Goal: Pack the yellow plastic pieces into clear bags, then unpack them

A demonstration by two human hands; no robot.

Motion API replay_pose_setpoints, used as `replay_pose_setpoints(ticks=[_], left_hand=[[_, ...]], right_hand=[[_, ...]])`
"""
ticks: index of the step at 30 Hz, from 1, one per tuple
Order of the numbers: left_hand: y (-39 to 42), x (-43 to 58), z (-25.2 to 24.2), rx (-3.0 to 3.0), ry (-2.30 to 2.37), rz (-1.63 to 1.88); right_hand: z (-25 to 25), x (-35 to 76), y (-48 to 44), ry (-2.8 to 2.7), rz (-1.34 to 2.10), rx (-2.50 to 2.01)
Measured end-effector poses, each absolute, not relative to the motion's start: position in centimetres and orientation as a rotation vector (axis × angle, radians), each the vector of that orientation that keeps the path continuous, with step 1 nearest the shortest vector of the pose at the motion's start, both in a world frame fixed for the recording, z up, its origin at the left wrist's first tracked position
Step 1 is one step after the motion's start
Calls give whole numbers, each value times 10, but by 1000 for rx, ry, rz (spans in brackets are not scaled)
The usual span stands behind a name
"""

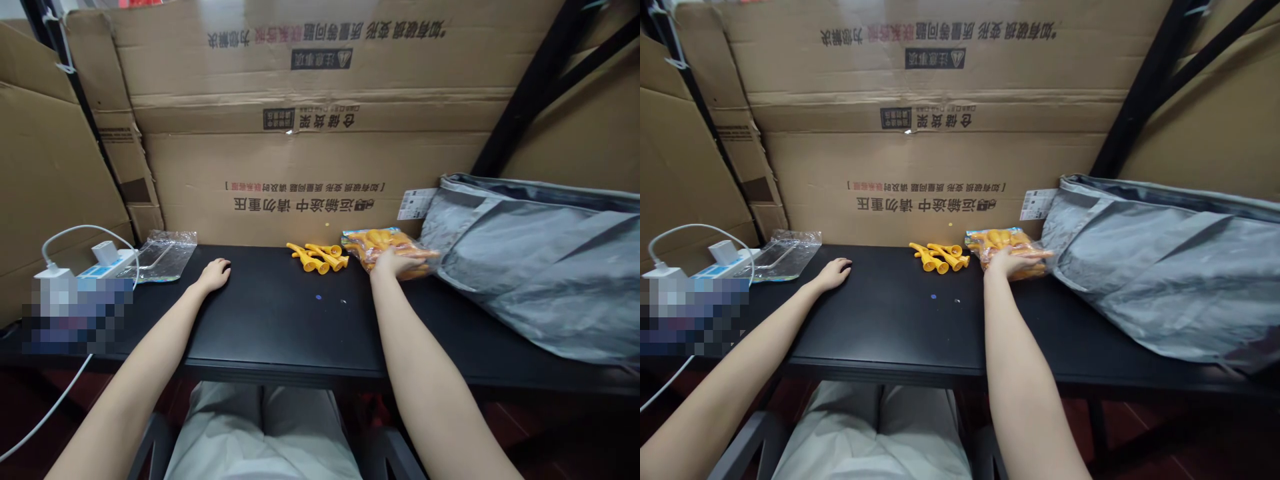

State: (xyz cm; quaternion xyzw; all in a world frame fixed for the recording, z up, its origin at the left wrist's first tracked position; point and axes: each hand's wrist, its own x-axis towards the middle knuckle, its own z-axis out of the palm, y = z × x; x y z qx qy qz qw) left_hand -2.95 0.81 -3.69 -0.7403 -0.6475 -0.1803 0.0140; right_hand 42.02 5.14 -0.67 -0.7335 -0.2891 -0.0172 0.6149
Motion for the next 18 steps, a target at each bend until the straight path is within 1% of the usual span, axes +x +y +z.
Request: replay_pose_setpoints(ticks=[2,4,6,9,12,15,18], left_hand=[[8,-30,-36,-2303,-2019,-562],[7,-29,-35,-2306,-2018,-548],[7,-29,-34,-2311,-2018,-534],[6,-28,-34,-2320,-2022,-520],[6,-28,-35,-2312,-2032,-544],[7,-29,-36,-2306,-2035,-572],[7,-29,-36,-2309,-2038,-548]], right_hand=[[-2,416,44,-512,-30,-1713],[3,411,35,-519,-84,-1730],[8,405,26,-637,-162,-1756],[12,394,17,-983,-291,-1798],[11,386,16,-1267,-317,-1908],[6,385,18,-1324,-273,-2065],[0,387,17,-1311,-305,-2073]])
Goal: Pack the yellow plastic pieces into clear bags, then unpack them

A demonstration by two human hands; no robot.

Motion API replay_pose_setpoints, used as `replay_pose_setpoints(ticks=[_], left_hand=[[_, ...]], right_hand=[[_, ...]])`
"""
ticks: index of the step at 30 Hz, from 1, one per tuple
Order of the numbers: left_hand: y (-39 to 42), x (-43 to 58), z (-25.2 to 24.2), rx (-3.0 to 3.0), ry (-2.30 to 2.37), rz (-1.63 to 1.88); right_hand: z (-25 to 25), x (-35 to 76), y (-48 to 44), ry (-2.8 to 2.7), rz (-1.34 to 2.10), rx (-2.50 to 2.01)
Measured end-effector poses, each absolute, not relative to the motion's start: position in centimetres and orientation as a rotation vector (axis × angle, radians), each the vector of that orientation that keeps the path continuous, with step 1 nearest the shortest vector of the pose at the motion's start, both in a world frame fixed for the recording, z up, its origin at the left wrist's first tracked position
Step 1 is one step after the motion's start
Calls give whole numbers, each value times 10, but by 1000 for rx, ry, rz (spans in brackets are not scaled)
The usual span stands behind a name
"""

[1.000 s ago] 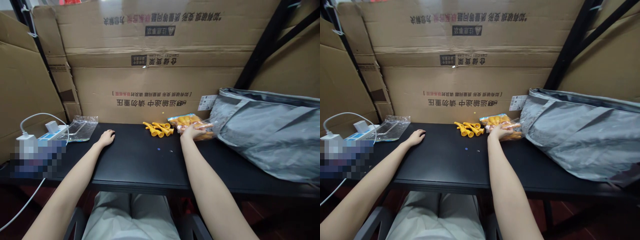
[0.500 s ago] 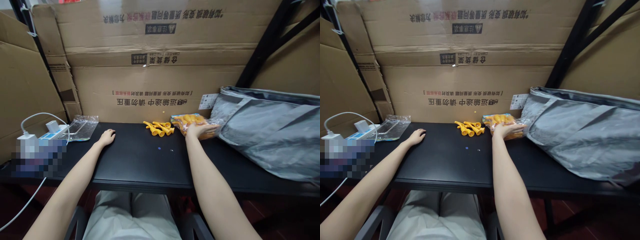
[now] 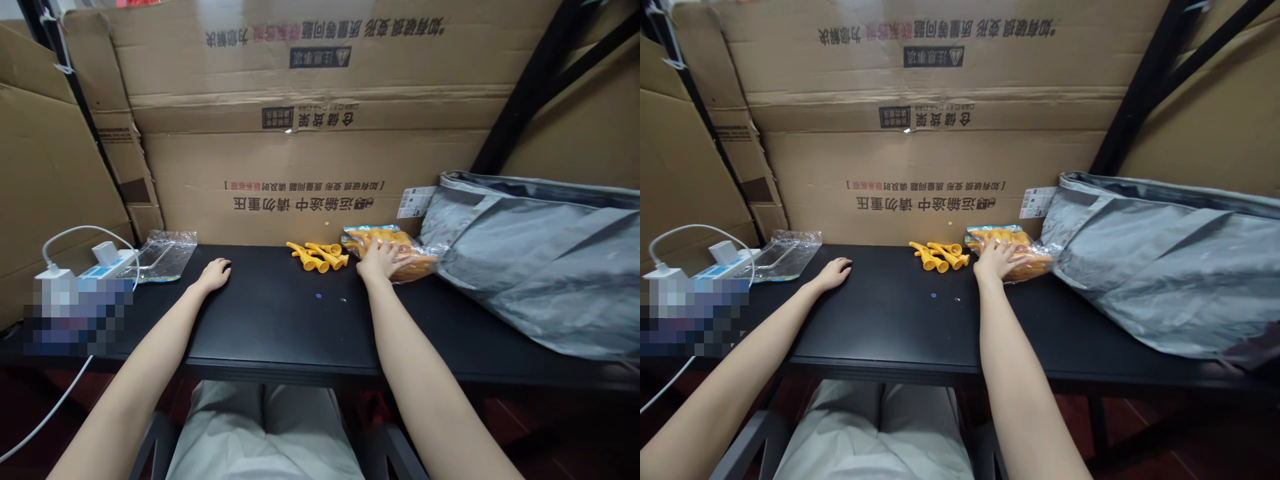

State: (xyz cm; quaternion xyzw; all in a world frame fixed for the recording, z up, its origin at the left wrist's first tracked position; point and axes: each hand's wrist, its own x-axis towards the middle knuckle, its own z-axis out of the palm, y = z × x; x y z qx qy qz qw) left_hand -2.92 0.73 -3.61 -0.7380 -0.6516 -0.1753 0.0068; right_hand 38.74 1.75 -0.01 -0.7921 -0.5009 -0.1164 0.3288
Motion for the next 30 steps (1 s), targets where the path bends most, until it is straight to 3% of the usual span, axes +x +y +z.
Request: replay_pose_setpoints(ticks=[13,20,26,30], left_hand=[[0,-23,-29,-2284,-2060,-494],[-11,-26,-17,-1725,-2349,-647],[-12,-37,-16,-1497,-2722,-569],[-6,-39,-23,-1598,-2685,-478]], right_hand=[[1,386,14,-1235,-363,-1978],[22,354,4,-1550,-486,-1722],[16,324,5,-1970,-302,-1462],[8,313,8,-2138,-80,-1537]])
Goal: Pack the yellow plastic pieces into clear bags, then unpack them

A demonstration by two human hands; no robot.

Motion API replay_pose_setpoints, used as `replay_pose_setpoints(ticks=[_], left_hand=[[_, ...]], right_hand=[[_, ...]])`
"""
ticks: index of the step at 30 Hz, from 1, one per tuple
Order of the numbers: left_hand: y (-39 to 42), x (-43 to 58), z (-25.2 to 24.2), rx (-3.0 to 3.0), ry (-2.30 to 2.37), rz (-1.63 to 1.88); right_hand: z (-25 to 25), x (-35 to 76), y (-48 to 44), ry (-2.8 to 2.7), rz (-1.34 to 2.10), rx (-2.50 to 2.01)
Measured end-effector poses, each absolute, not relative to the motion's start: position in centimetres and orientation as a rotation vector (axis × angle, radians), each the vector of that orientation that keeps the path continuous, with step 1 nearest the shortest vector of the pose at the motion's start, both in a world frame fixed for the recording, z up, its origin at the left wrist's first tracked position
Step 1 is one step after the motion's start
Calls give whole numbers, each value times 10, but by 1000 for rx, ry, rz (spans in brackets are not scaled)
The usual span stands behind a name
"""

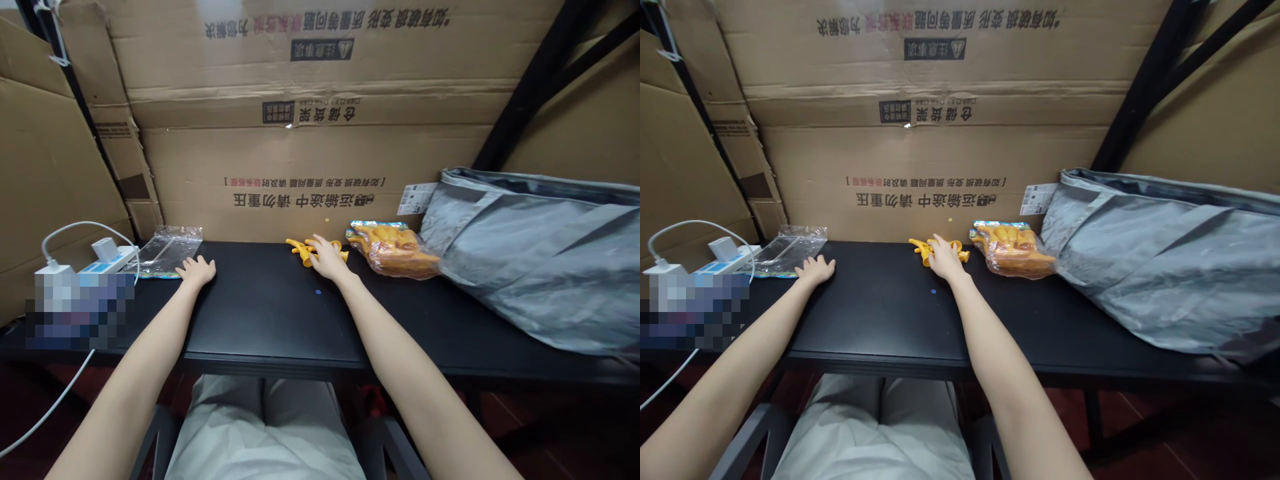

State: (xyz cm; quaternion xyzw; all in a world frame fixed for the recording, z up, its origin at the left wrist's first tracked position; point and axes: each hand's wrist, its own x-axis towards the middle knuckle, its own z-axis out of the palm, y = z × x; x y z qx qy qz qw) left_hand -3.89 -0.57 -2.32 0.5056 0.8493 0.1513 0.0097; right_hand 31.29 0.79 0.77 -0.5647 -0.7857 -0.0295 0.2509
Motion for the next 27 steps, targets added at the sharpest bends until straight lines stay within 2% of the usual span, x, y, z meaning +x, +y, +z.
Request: replay_pose_setpoints(ticks=[5,14,22,27], left_hand=[[-1,-31,-31,1867,2469,400],[-14,-5,-17,2192,2021,120],[-31,1,4,2169,1497,393],[-27,4,8,2108,1448,573]], right_hand=[[9,311,8,-2259,128,-1611],[10,307,1,-2193,47,-1714],[4,300,3,-2177,-34,-1790],[5,300,2,-2150,-27,-1825]])
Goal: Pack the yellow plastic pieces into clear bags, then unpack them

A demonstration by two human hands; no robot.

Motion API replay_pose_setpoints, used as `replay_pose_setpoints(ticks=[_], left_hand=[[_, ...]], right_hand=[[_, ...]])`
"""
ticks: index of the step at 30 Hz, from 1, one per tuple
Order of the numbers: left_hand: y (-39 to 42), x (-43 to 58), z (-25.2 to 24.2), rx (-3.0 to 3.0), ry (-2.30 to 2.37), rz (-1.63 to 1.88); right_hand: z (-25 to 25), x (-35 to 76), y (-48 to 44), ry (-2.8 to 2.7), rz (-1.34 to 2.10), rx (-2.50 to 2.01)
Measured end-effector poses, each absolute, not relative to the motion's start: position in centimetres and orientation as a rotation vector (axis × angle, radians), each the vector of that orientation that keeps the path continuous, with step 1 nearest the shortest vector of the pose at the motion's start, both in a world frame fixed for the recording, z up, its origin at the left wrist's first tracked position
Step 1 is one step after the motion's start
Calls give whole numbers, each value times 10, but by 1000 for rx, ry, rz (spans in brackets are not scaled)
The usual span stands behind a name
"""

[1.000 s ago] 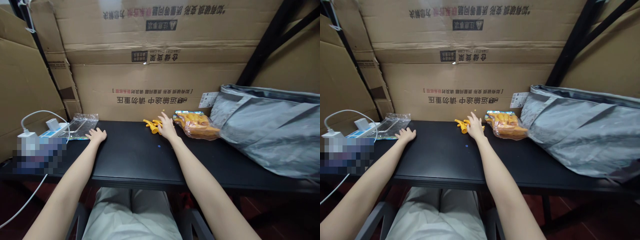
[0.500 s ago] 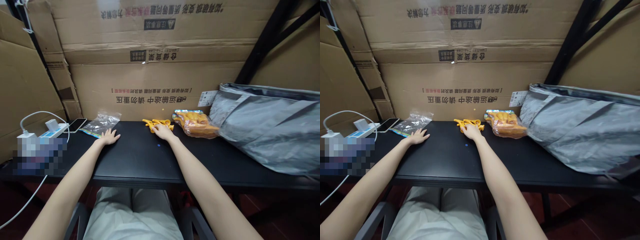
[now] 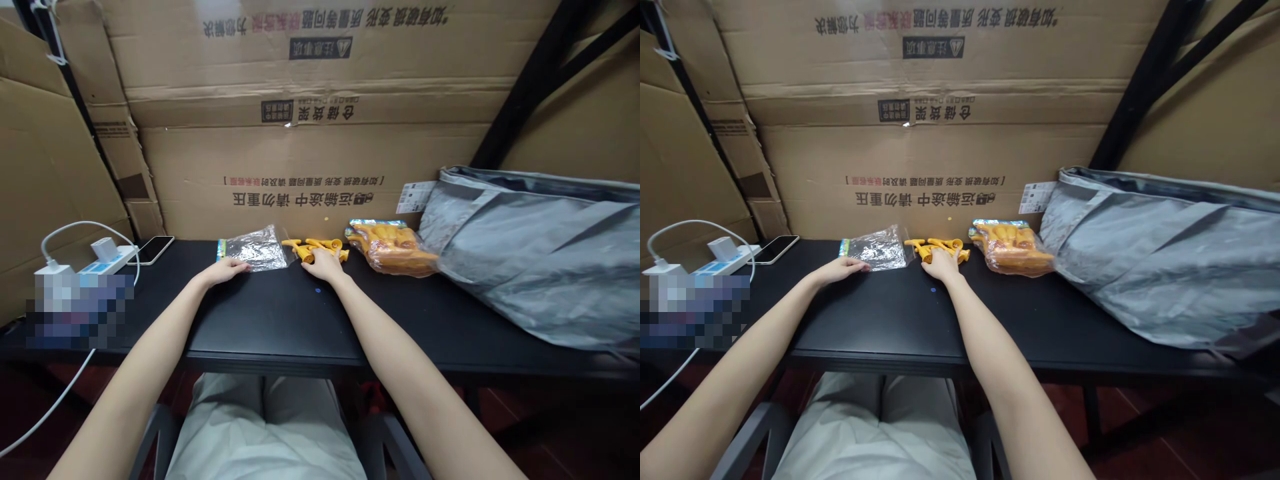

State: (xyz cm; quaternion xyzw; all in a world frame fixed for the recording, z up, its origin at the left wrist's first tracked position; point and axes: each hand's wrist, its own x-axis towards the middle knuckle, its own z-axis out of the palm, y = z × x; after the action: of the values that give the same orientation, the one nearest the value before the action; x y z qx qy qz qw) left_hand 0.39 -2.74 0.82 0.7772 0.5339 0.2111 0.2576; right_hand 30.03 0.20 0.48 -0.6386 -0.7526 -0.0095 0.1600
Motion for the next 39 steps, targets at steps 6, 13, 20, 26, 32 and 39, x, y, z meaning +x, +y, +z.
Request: replay_pose_setpoints(ticks=[6,13,20,26,32,39], left_hand=[[-12,-5,-6,2337,1756,637],[-4,-11,-25,2357,2034,292],[-8,-11,-19,2212,2086,160],[-12,-15,-14,2200,2164,64],[-12,-15,-11,2145,2195,39],[-8,-18,-15,2145,2180,59]], right_hand=[[5,300,1,-2110,1,-1847],[5,301,6,-1997,-24,-1779],[3,300,14,-1697,151,-1585],[4,299,21,-1380,507,-1301],[14,290,16,-1218,854,-920],[4,273,8,-1413,1079,-1096]])
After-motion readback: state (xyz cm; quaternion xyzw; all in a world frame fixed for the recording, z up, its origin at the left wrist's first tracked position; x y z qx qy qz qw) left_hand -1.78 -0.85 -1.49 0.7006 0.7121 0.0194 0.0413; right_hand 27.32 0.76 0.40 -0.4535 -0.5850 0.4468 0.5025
